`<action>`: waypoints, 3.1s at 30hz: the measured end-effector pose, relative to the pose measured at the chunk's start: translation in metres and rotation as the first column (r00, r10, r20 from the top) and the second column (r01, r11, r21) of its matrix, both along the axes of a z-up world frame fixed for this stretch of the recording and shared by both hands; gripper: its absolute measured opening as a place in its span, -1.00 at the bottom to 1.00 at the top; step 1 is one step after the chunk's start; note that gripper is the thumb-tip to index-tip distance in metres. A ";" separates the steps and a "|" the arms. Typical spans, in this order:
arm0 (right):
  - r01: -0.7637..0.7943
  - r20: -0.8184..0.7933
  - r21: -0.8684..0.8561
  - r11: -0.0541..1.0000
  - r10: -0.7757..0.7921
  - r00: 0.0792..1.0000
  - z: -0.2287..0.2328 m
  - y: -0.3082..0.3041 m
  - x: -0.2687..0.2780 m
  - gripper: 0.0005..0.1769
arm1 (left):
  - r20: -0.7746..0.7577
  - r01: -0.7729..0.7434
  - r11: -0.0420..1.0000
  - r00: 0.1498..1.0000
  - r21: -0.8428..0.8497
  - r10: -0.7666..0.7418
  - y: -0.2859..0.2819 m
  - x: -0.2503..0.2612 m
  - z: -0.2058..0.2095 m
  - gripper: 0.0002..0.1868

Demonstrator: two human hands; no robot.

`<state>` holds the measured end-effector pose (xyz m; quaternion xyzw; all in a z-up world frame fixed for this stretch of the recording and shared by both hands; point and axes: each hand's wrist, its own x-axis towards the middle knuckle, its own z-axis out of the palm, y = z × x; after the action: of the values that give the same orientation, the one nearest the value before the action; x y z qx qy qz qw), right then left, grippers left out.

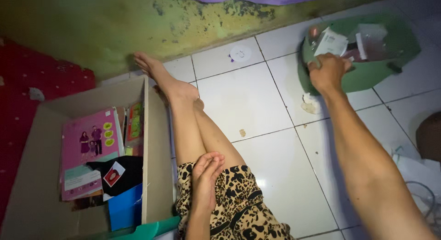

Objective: The person sits on the floor and empties a green basket of cosmetics and accessories onto the floor. They wipe the inside of the basket with a tissue, then pick up various items such as a compact, eyeshadow palette, and tubes, wiping them with a tissue before placing some back into the basket.

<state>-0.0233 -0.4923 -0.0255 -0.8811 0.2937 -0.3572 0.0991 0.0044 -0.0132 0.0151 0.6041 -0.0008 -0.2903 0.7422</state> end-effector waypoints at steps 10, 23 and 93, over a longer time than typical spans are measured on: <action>-0.337 -0.001 0.210 0.918 0.345 0.938 0.021 0.080 0.049 -0.79 | 0.003 -0.019 0.999 1.000 -0.027 0.019 -0.001 0.002 -0.010 -0.73; -0.564 -0.130 0.210 0.798 0.595 0.793 0.045 0.157 -0.072 -0.76 | 0.053 -0.060 0.993 0.996 -0.101 0.066 0.012 -0.003 -0.024 -0.72; -0.329 0.248 0.512 0.793 0.231 0.941 0.110 0.190 -0.135 -0.63 | 0.453 0.256 0.966 0.866 -0.039 -0.211 -0.168 -0.073 0.059 -0.61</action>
<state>-0.1587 -0.3025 0.0841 -0.8153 0.2394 -0.3144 0.4232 -0.0684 -0.1807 0.0738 0.6126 -0.2576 -0.2316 0.7104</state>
